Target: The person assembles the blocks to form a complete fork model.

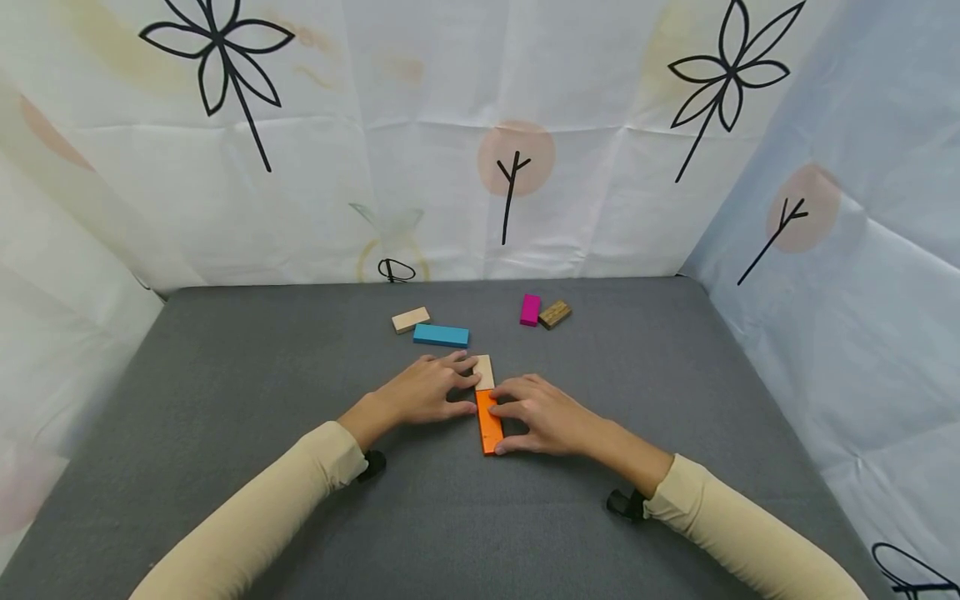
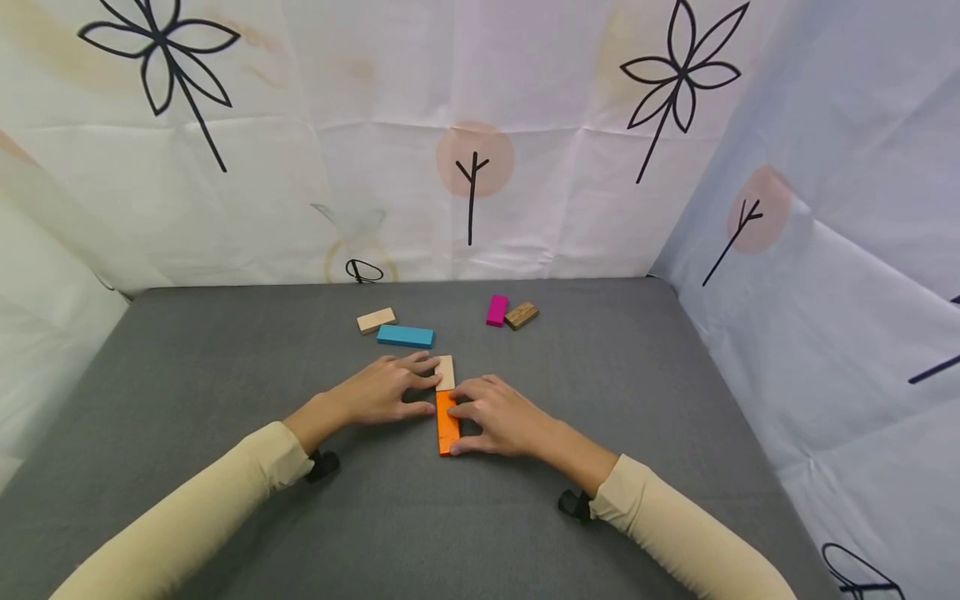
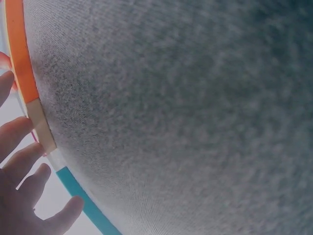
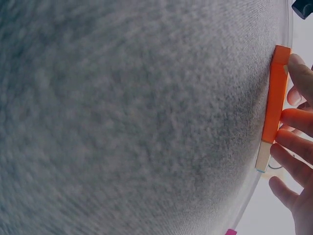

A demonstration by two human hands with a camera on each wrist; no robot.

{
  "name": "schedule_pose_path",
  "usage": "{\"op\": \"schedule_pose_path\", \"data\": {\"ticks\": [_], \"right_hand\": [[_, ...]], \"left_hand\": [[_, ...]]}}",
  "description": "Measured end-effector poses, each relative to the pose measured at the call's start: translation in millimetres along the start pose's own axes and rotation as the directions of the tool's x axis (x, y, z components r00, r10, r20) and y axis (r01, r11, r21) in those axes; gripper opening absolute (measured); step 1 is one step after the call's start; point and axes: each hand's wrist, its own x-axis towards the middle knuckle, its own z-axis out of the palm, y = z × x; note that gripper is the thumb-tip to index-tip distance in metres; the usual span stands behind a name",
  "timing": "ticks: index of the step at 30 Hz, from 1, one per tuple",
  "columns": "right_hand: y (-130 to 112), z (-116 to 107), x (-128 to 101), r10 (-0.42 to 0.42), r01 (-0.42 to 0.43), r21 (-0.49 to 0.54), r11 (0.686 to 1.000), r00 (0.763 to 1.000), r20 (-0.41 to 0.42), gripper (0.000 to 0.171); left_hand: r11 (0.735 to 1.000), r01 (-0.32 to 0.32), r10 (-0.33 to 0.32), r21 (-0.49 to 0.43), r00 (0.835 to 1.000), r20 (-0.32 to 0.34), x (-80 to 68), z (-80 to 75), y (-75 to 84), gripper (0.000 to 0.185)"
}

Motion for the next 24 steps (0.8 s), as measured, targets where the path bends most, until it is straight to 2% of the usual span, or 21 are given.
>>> {"op": "schedule_pose_path", "data": {"ticks": [10,24], "right_hand": [[-2.8,1.9,0.3,0.006,-0.007,-0.045,0.999,1.0,-0.019,0.055],[-4.2,1.6,0.8,0.004,-0.005,-0.025,1.0,0.999,-0.054,0.054]], "left_hand": [[1.0,0.013,-0.013,-0.021,1.0,0.008,2.4,-1.4,2.0,0.055],[1.0,0.002,-0.002,-0.018,1.0,0.007,1.5,-2.3,2.4,0.056]]}}
